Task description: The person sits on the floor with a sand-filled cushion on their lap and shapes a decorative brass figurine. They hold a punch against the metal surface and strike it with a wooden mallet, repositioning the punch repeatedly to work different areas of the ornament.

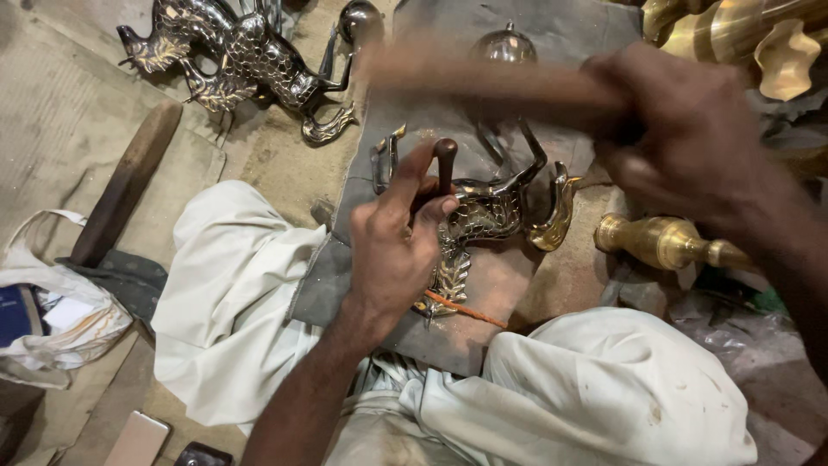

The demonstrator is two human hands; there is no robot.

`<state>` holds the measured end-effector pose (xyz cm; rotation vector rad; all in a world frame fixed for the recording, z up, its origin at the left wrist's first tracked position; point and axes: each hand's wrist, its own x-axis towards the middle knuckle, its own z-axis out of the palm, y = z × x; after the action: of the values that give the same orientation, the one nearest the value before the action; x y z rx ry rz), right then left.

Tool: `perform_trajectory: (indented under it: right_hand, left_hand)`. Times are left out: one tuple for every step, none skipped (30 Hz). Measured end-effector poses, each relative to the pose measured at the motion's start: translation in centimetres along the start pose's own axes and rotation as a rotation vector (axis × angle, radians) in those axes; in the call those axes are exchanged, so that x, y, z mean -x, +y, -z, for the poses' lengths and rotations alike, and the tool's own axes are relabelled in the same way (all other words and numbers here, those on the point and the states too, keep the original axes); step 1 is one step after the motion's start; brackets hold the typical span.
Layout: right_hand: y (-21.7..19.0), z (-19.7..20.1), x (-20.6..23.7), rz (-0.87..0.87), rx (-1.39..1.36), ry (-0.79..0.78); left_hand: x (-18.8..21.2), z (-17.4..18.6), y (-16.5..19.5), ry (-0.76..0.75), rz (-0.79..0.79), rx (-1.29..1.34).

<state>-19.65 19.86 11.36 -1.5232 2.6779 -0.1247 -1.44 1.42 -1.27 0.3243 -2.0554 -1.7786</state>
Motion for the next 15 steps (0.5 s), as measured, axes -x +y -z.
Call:
perform_trajectory:
  right_hand:
    - [0.0, 0.1, 0.0, -0.081, -0.111, -0.06]
    - [0.0, 0.1, 0.0, -0.163, -0.224, -0.123]
    - [0.0, 0.2, 0.0, -0.242, -0.338, -0.183]
    - [0.0, 0.3, -0.1, -0.147, -0.193, -0.15]
    - [0.0, 0.3, -0.1, -0.056, -0.049, -0.118]
    - [0.0, 0.5, -0.2, 0.036, 0.096, -0.086]
    - [-0.1, 0.6, -0.3, -0.081, -0.031, -0.128]
    - [-0.3, 0.7, -0.4, -0.2, -0.161, -0.177]
    - [-0.4, 0.8, -0.5, -0.323, -0.291, -0.227]
    - [-0.5, 0.9, -0.5, -0.203, -0.122, -0.204]
    - [-0.6, 1.1, -0.5, -0.086, 0.046, -0.178]
    - [-0.7, 1.2, -0.5, 0.031, 0.215, -0.153]
    - [-0.8, 1.2, -0.5, -0.05, 0.042, -0.141]
    - [-0.8, 1.2, -0.4, -0.13, -0.135, -0.133]
    - [-0.8, 1.2, -0.4, -0.214, -0.313, -0.126]
  left_hand:
    - [0.0, 0.0, 0.1, -0.005, 0.004, 0.003]
    - [0.0, 0.1, 0.2, -0.01, 0.011, 0.006]
    - [-0.1, 0.1, 0.3, -0.015, 0.014, 0.007]
    - [-0.2, 0.1, 0.3, -0.016, 0.022, 0.004]
    - [-0.2, 0.2, 0.4, -0.022, 0.03, 0.002]
    - [-0.2, 0.2, 0.5, -0.026, 0.037, 0.001]
    - [-0.3, 0.2, 0.6, -0.021, 0.033, 0.0]
    - [-0.2, 0.3, 0.7, -0.018, 0.034, 0.001]
    - [-0.2, 0.3, 0.8, -0.019, 0.035, 0.002]
    - [-0.2, 0.4, 0.8, -0.016, 0.028, -0.003]
    - [-0.2, 0.5, 0.9, -0.016, 0.019, -0.009]
    - [-0.2, 0.5, 0.9, -0.016, 0.009, -0.012]
    - [-0.2, 0.5, 0.9, -0.018, 0.021, -0.01]
    - [-0.2, 0.6, 1.0, -0.018, 0.038, -0.008]
    - [-0.2, 0.6, 1.0, -0.023, 0.055, -0.005]
